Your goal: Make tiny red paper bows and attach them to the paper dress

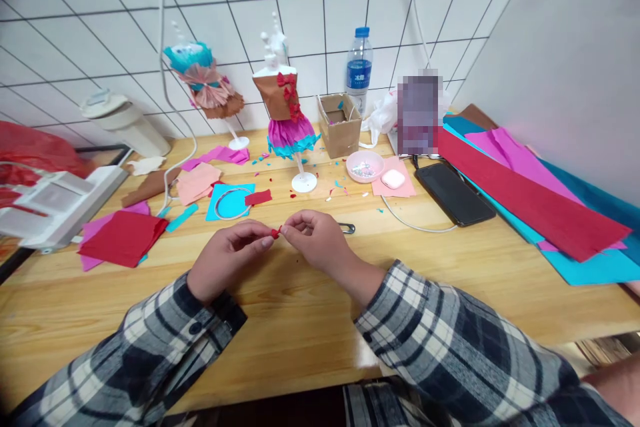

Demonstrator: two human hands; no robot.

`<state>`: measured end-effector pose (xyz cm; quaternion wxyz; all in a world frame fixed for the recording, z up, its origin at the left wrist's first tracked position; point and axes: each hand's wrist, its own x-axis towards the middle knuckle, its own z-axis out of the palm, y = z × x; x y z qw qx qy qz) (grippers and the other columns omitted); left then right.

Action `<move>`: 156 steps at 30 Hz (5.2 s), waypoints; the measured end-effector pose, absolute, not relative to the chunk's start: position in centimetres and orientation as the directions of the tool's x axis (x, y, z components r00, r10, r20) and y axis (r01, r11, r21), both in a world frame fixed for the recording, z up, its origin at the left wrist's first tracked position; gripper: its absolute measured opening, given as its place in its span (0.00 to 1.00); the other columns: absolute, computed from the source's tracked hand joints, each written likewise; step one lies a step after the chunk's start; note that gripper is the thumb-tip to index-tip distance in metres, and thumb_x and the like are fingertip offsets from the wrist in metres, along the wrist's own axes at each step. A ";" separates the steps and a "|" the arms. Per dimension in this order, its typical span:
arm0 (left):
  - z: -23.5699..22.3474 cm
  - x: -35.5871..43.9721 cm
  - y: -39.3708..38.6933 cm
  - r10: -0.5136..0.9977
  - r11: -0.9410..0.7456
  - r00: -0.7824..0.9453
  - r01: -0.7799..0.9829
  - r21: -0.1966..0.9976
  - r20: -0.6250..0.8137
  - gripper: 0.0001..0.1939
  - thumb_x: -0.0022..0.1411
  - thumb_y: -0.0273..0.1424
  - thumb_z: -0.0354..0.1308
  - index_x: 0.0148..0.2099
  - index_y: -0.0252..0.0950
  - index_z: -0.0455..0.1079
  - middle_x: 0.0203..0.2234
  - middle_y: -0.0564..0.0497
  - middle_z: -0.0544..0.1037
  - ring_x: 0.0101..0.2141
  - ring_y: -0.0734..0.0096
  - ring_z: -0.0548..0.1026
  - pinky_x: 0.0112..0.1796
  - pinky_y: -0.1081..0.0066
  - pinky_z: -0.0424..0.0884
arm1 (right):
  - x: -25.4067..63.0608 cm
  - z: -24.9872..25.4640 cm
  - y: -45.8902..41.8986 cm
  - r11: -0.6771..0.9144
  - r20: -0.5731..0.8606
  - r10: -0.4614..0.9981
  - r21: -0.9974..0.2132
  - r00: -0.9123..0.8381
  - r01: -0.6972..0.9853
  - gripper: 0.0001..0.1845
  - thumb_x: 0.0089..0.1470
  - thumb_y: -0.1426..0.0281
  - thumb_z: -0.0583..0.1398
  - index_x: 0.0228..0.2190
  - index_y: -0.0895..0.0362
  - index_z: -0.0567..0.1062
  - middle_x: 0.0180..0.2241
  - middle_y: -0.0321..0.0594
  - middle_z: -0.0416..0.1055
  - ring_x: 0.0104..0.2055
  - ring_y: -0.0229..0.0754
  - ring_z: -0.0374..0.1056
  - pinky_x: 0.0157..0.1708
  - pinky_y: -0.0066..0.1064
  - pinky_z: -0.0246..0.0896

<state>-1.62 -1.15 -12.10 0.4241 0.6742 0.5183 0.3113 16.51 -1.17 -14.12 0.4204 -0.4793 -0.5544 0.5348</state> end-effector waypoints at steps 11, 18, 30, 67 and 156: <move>-12.3 -1.7 -1.3 0.940 -0.299 0.302 0.512 0.805 0.158 0.08 0.56 0.35 0.60 0.30 0.34 0.75 0.28 0.49 0.77 0.33 0.67 0.74 0.38 0.68 0.69 | 16.4 -14.0 -1.5 -0.088 -0.109 0.955 -0.992 -0.277 0.087 0.11 0.47 0.64 0.63 0.29 0.60 0.74 0.24 0.34 0.69 0.21 0.32 0.62 0.21 0.24 0.57; -12.2 -1.7 -1.3 0.914 -0.362 0.357 0.511 0.780 0.191 0.08 0.56 0.34 0.60 0.30 0.35 0.75 0.28 0.49 0.77 0.32 0.67 0.74 0.37 0.68 0.69 | 16.8 -14.5 -1.2 -0.147 -0.174 0.936 -0.983 -0.307 0.109 0.11 0.46 0.64 0.64 0.27 0.60 0.76 0.19 0.32 0.67 0.20 0.31 0.61 0.20 0.23 0.53; -12.5 -2.3 -0.8 0.952 -0.260 0.275 0.482 0.837 0.137 0.10 0.55 0.37 0.60 0.30 0.35 0.74 0.29 0.48 0.78 0.33 0.66 0.75 0.40 0.66 0.69 | 17.5 -13.2 -0.4 -0.174 -0.200 0.949 -0.977 -0.244 0.123 0.14 0.49 0.62 0.63 0.34 0.60 0.78 0.22 0.34 0.69 0.19 0.30 0.57 0.16 0.23 0.52; -12.6 -2.1 -1.2 0.972 0.043 0.203 0.357 0.933 -0.122 0.13 0.52 0.41 0.63 0.33 0.35 0.74 0.28 0.49 0.80 0.29 0.67 0.76 0.32 0.70 0.72 | 16.3 -14.2 -1.2 0.003 -0.043 0.980 -0.974 -0.194 0.228 0.09 0.51 0.65 0.60 0.28 0.59 0.76 0.25 0.35 0.71 0.23 0.33 0.61 0.25 0.26 0.56; -13.4 -10.1 3.7 0.838 -0.481 0.423 0.871 0.101 0.345 0.14 0.62 0.37 0.54 0.43 0.40 0.77 0.38 0.45 0.77 0.40 0.58 0.73 0.43 0.59 0.68 | 16.6 -15.0 0.0 0.592 0.422 0.793 -0.361 -0.440 0.720 0.07 0.59 0.68 0.57 0.31 0.54 0.75 0.33 0.36 0.74 0.37 0.40 0.64 0.35 0.31 0.54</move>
